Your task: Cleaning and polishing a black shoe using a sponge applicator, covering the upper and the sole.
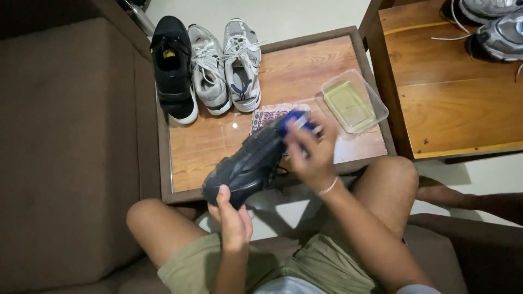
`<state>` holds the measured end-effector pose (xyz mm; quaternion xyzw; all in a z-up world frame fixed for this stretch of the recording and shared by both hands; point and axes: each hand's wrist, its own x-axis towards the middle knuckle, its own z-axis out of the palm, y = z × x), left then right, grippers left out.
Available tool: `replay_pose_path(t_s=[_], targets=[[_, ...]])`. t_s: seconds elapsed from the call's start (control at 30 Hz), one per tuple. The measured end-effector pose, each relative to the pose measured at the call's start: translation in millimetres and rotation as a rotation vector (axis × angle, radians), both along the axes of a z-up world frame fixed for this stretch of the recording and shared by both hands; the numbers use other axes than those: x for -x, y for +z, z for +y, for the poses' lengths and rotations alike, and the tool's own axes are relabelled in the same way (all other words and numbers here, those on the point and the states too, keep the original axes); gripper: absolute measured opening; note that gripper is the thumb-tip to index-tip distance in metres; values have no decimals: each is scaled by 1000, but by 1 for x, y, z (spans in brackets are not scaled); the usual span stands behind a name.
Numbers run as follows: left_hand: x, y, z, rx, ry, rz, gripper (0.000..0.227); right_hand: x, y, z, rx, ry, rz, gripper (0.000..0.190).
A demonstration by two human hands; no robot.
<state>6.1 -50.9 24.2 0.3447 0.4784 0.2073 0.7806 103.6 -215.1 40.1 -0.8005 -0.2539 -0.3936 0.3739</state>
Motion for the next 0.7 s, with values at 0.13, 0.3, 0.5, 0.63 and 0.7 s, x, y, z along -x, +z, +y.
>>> replay_pose_path(t_s=[0.13, 0.3, 0.5, 0.63, 0.7], targets=[[-1, -17, -2, -70, 26, -227, 60, -3, 0, -7, -130, -24, 87, 28], [0, -18, -7, -139, 22, -133, 68, 10, -17, 0, 69, 129, 46, 41], [6, -33, 25, -164, 103, 38, 63, -65, -30, -72, 10, -291, 228, 30], [17, -68, 51, -258, 21, -249, 66, -104, -59, -121, 121, -542, 695, 37], [16, -62, 48, -292, 24, -262, 68, -103, -51, -119, 102, -548, 680, 38]])
